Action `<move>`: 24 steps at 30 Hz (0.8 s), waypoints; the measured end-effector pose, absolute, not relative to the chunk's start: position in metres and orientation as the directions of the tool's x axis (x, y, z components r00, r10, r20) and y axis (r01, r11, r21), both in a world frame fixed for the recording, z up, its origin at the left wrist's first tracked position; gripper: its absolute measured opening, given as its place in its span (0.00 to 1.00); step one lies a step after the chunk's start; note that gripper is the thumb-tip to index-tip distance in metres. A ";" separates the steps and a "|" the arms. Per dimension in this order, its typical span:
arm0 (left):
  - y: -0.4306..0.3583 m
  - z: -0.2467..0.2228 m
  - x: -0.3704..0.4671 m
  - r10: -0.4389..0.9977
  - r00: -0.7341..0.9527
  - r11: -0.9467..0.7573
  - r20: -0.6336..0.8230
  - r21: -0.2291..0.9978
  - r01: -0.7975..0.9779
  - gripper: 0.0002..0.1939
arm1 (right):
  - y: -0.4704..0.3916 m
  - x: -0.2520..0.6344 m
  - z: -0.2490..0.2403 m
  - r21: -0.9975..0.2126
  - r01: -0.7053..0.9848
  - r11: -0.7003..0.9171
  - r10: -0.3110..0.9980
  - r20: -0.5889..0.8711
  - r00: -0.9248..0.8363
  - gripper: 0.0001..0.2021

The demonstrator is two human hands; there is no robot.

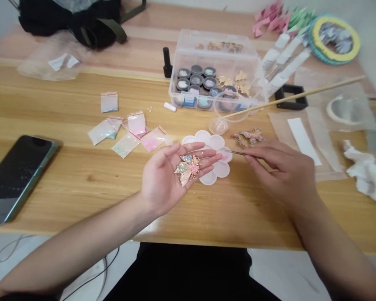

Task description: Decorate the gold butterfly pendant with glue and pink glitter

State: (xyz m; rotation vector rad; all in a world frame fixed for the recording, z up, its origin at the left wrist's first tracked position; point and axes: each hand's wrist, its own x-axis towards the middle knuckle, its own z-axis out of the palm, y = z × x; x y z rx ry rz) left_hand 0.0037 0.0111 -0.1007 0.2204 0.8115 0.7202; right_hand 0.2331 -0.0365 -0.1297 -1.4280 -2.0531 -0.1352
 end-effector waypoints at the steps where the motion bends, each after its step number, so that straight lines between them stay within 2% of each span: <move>1: 0.011 -0.101 0.004 0.662 0.475 0.745 -0.580 0.439 -0.502 0.20 | -0.039 0.230 -0.124 -0.275 0.865 0.419 0.812 0.541 -0.221 0.06; 5: 0.010 -0.102 0.003 0.649 0.505 0.757 -0.570 0.419 -0.501 0.22 | -0.049 0.214 -0.106 -0.325 0.825 0.462 0.815 0.522 -0.251 0.09; 14: 0.008 -0.104 0.003 0.589 0.612 0.808 -0.527 0.376 -0.453 0.24 | -0.051 0.204 -0.106 -0.270 0.785 0.558 0.779 0.498 -0.381 0.09; 24: 0.007 -0.105 0.004 0.591 0.635 0.806 -0.498 0.386 -0.448 0.24 | -0.052 0.205 -0.105 -0.267 0.779 0.567 0.780 0.480 -0.402 0.10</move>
